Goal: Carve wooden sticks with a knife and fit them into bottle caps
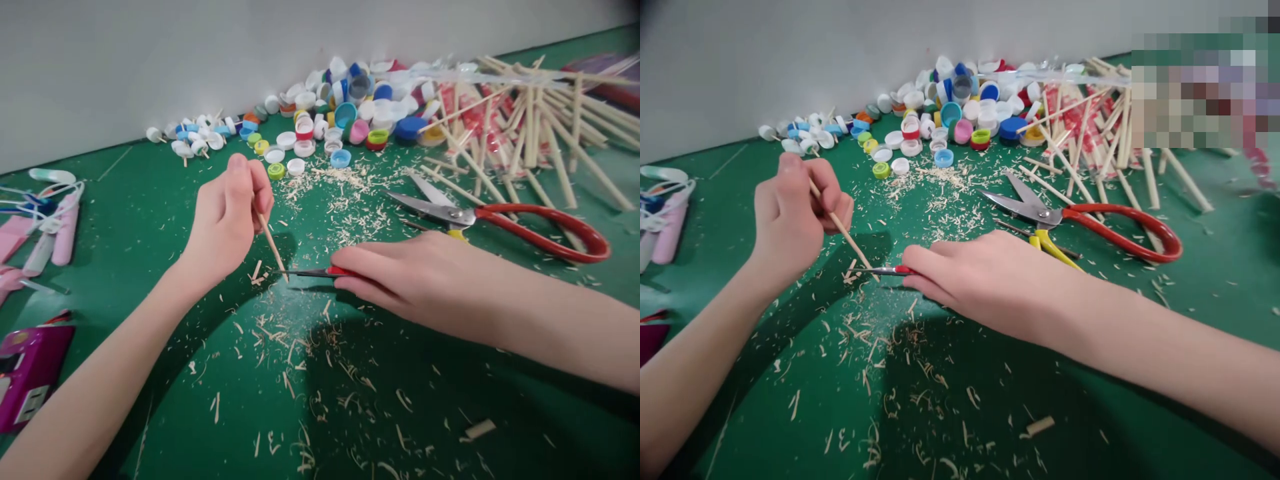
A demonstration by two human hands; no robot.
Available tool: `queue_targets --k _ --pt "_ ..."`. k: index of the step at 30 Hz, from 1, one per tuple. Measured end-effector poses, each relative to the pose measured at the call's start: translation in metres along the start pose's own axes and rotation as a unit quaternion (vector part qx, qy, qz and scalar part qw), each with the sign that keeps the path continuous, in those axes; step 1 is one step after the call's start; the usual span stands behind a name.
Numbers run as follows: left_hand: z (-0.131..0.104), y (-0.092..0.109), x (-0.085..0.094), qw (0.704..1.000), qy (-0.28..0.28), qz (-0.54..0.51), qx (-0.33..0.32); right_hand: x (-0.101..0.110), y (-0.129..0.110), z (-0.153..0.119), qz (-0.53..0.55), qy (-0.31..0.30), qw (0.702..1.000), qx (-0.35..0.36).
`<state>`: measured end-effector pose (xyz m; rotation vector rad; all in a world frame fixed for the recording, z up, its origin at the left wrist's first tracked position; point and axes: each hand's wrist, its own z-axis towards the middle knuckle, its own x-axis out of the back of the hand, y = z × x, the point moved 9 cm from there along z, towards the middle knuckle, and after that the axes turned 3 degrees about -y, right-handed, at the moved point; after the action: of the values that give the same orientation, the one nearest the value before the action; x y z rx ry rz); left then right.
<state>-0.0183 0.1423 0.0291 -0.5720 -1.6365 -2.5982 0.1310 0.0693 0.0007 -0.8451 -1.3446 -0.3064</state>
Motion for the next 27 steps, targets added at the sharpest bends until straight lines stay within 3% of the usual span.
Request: queue_targets --k 3,6,12,17,23,27 --pt "-0.001 0.001 -0.001 1.0 -0.003 0.002 0.0 0.002 -0.016 -0.001 -0.188 0.083 0.976 0.07" --pt "0.0 0.001 -0.003 1.0 -0.007 0.01 -0.005 0.001 -0.016 0.002 -0.245 0.094 0.964 0.051" --pt "0.002 0.002 -0.003 1.0 0.008 0.02 -0.014 -0.007 -0.007 0.01 -0.226 0.021 0.973 -0.031" --pt "0.002 0.012 -0.007 0.998 -0.005 0.046 -0.047 -0.011 -0.001 0.009 -0.208 0.003 0.977 -0.053" --pt "-0.001 0.019 -0.008 0.994 -0.012 0.059 -0.09 -0.03 -0.01 -0.004 -0.261 0.011 0.965 -0.004" --pt "-0.002 0.021 -0.007 0.993 -0.007 0.058 -0.104 -0.024 -0.016 -0.008 -0.259 0.039 0.965 0.025"
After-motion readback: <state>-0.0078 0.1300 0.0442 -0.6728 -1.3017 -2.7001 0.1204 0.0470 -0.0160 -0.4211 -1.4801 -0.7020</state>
